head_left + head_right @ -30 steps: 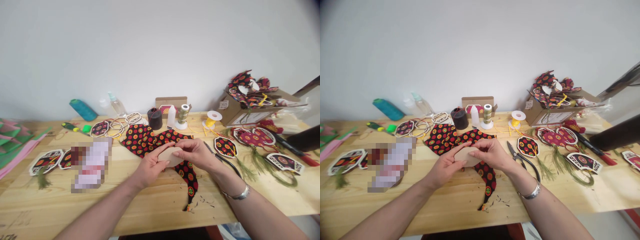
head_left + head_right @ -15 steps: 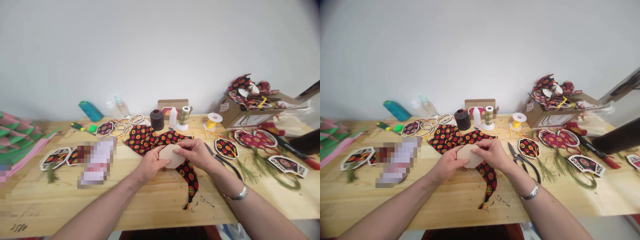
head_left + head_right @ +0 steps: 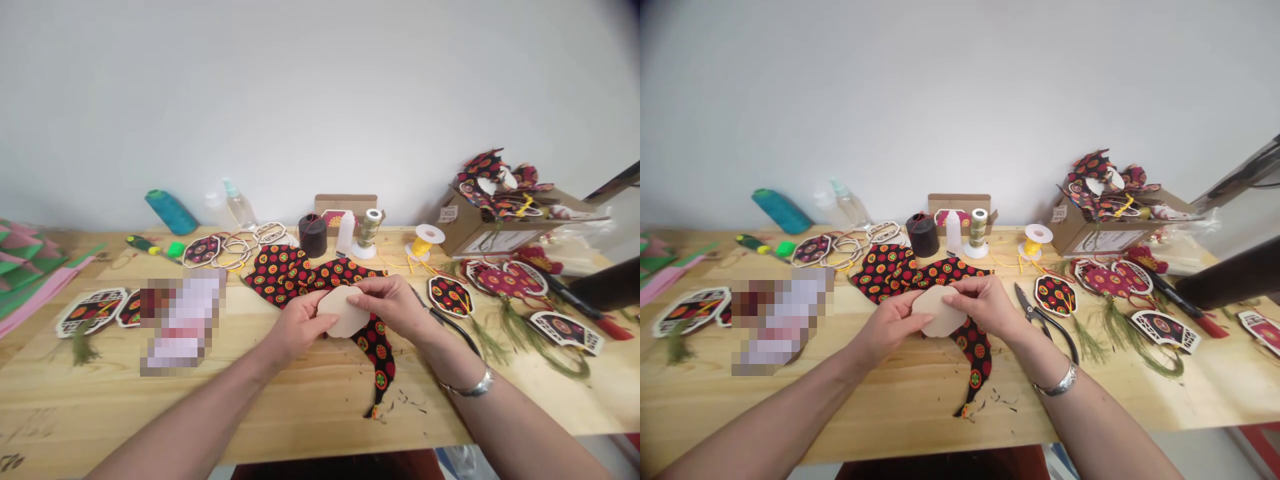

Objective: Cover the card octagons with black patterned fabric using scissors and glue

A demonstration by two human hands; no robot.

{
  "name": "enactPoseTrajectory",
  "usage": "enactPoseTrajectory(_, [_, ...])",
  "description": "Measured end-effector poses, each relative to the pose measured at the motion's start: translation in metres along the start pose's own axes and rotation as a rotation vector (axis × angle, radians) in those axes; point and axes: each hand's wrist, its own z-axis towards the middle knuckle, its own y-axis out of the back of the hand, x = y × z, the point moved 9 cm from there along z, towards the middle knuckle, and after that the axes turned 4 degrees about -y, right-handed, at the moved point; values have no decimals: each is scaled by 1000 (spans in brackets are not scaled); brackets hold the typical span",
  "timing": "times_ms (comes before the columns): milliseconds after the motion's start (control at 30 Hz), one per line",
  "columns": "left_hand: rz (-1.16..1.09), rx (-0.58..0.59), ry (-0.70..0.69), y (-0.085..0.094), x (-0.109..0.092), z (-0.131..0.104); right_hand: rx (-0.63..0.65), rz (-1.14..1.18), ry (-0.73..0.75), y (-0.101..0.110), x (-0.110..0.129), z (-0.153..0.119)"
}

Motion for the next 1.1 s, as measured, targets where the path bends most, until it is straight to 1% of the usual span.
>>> enactPoseTrajectory(133, [-4,14,17,0,0,0,14,-41,3,0,2,-1])
enactPoseTrajectory(367, [73,-19,44,1,-5,-2,72,-158,83,-4,6,-2])
enactPoseTrajectory(533, [124,-8,102,0,2,-3,107,-243,144,-9,12,-4])
enactPoseTrajectory(767, [73,15,146,-5,6,-4,108,-344,146,-11,15,-6])
enactPoseTrajectory(867, [85,18,163,-5,7,-4,115,-370,156,-12,17,-6])
enactPoseTrajectory(1100, [128,93,181,-6,12,-3,103,-409,176,-14,17,-7])
